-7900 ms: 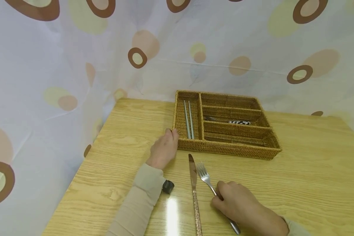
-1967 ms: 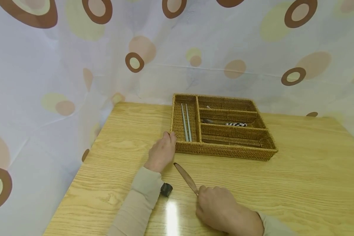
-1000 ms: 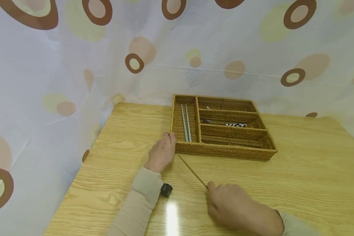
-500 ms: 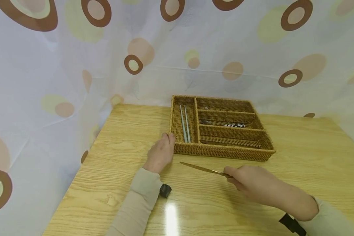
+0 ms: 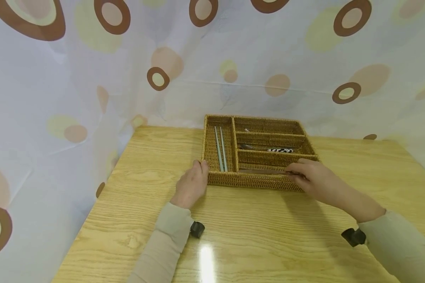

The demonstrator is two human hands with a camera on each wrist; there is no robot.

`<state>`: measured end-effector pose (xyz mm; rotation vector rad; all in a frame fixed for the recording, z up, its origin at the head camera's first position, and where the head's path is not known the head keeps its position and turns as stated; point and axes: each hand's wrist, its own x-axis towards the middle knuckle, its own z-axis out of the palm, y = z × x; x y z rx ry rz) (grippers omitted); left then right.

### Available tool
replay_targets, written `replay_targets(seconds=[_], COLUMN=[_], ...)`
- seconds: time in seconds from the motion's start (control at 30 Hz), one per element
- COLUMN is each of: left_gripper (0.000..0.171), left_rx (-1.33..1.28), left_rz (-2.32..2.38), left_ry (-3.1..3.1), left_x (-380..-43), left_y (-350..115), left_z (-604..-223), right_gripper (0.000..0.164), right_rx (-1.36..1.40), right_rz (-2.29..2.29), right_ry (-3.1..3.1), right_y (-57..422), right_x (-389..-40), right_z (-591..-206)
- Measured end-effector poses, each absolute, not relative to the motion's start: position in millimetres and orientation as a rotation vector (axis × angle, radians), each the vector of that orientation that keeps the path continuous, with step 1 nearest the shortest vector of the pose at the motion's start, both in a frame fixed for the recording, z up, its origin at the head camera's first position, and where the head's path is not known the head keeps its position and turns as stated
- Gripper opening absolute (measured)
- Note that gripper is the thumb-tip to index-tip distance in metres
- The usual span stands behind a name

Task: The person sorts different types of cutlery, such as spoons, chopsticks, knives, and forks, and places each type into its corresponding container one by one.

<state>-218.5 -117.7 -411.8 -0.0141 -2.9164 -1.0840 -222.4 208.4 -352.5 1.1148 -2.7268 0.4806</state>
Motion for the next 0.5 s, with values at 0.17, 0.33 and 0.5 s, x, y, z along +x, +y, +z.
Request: replay_targets(seconds=[0.17, 0.33, 0.5], left_gripper=[0.050, 0.050, 0.050], left_rx=[-0.014, -0.012, -0.007], left_rz=[-1.091, -1.086, -1.069], left_ry=[-2.920, -2.916, -2.922], left_x=[-218, -218, -218], left_y=[-117, -117, -118], left_z=[-412, -411, -412], right_gripper=[0.019, 0.025, 0.034], right_rx=[0.964, 0.896, 0.867], right_rz=[0.473, 0.505, 0.620], right_ry=[-2.878, -2.955, -3.043], right_y=[219, 221, 218], right_x=[-242, -253, -258], right_z=[-363, -371, -377])
